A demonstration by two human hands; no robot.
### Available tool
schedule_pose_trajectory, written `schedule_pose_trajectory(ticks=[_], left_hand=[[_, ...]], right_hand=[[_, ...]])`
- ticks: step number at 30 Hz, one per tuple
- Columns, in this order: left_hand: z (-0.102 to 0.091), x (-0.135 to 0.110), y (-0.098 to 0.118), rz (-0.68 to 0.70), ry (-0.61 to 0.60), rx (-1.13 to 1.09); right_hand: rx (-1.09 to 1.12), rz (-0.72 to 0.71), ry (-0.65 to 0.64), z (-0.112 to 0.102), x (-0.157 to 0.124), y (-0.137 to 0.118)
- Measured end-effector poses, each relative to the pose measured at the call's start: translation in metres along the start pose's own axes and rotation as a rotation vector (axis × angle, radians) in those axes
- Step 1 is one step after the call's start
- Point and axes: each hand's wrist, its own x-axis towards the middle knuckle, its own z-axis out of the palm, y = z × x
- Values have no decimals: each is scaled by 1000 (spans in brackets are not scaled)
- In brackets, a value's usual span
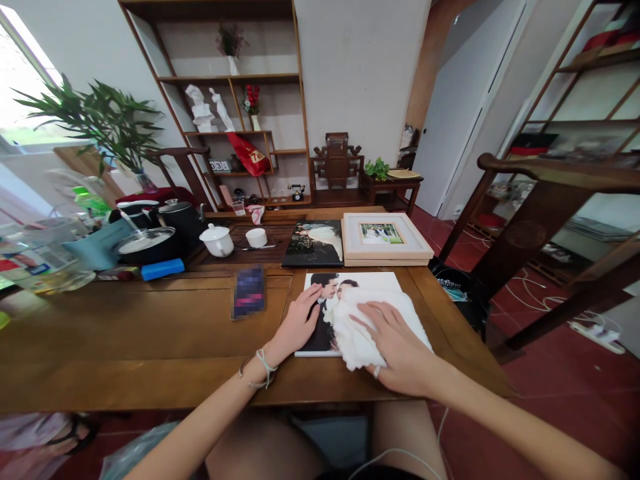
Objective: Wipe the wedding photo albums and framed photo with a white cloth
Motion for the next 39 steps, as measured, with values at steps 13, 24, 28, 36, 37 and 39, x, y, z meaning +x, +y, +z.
schedule_pose_trajectory(ticks=[13,24,28,36,37,39], left_hand=[[0,1,-1,6,-4,-5],[-1,3,0,-14,4,-67],[-2,3,-2,-26,10,-103],[-6,5,-14,36,-34,-219],[-6,5,-15,46,-36,-225],[-7,5,-17,76,-40,-222]], right_hand=[[-98,109,28,13,81,66],[-150,-3,-27,19,27,-30],[-140,5,-44,16,20,-55],[-338,210,-82,23,69,-56],[-367,228,-86,27,72,-61],[-429,252,-87,36,73,-74]])
